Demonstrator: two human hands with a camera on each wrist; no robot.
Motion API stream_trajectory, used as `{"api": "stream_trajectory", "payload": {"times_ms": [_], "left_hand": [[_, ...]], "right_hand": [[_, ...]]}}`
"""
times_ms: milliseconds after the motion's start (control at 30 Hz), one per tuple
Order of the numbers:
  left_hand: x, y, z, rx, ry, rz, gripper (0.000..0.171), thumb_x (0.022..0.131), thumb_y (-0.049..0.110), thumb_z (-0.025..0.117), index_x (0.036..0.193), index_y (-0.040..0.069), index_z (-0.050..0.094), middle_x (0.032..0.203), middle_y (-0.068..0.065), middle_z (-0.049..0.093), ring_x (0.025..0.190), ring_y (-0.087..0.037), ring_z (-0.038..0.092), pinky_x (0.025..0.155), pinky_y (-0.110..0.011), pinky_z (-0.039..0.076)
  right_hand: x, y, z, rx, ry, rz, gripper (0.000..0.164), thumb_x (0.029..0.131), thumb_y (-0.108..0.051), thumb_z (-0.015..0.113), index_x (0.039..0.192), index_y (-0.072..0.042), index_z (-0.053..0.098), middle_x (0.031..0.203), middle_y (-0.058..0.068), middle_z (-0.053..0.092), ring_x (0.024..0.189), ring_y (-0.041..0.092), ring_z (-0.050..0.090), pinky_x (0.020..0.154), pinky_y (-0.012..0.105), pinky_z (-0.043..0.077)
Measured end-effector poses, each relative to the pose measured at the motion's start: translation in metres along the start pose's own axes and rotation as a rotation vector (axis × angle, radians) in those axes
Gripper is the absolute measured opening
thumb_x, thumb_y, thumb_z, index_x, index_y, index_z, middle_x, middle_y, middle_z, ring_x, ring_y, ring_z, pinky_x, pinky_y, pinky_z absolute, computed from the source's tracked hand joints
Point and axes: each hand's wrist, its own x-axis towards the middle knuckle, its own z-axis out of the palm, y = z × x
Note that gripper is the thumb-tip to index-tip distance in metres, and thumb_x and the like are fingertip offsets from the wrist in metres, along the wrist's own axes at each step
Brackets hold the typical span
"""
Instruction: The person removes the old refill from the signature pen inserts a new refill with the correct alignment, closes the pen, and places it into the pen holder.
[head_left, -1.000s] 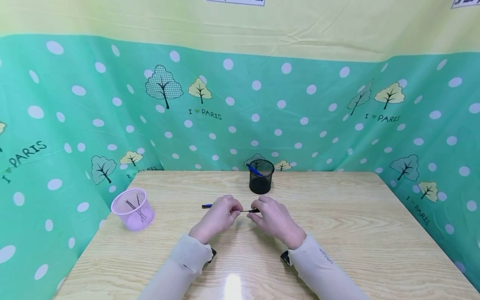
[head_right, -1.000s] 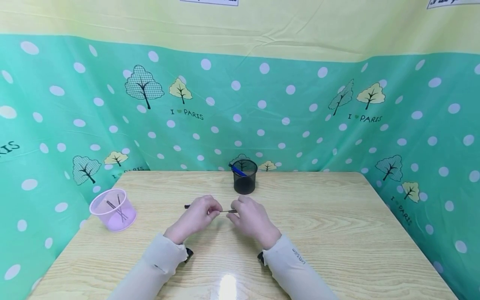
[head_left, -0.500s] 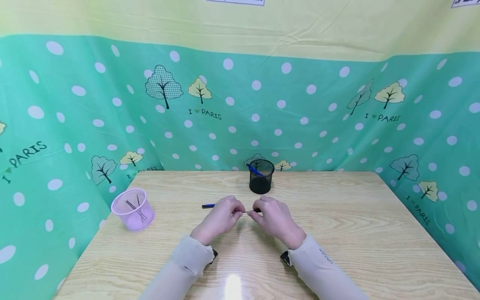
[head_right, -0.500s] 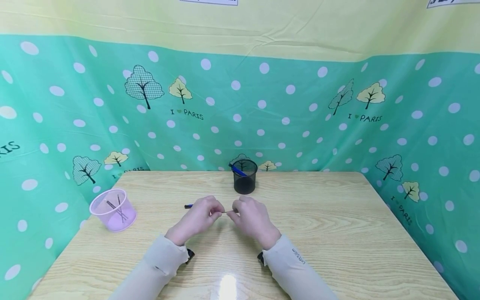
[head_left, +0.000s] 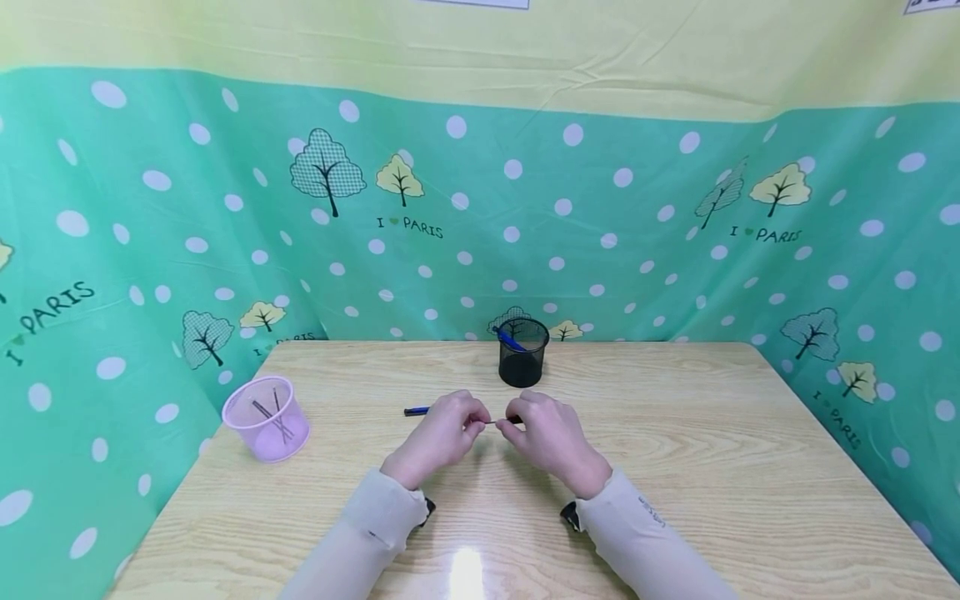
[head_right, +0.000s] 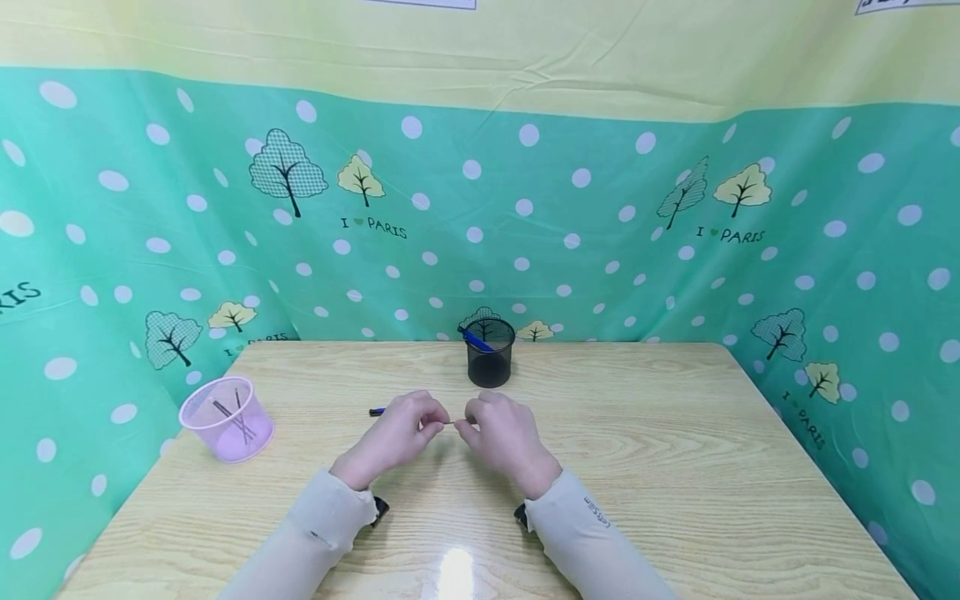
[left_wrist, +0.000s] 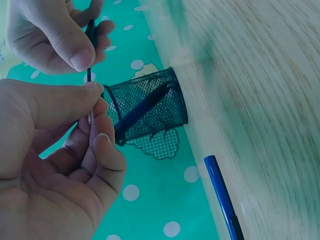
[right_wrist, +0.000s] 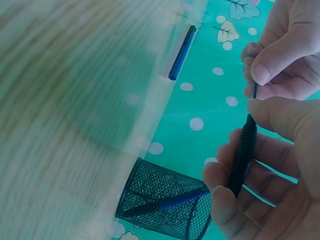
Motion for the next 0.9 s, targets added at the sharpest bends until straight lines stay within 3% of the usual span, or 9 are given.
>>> {"api": "stream_trajectory", "payload": {"times_ms": [900], "left_hand": [[-0.0008, -0.0001, -0.0028, 0.0, 0.005, -0.009, 0.009, 0.088, 0.003, 0.065, 0.092, 0.008, 0.072, 0.085, 0.004, 0.059, 0.077, -0.01, 0.053, 0.072, -0.027, 0.048]], "right_hand": [[0.0004, -0.0011, -0.001, -0.003, 0.013, 0.025, 0.012, 0.083, -0.028, 0.072, 0.075, -0.02, 0.069, 0.072, -0.012, 0.054, 0.06, 0.004, 0.053, 0.048, 0.021, 0.04]]}}
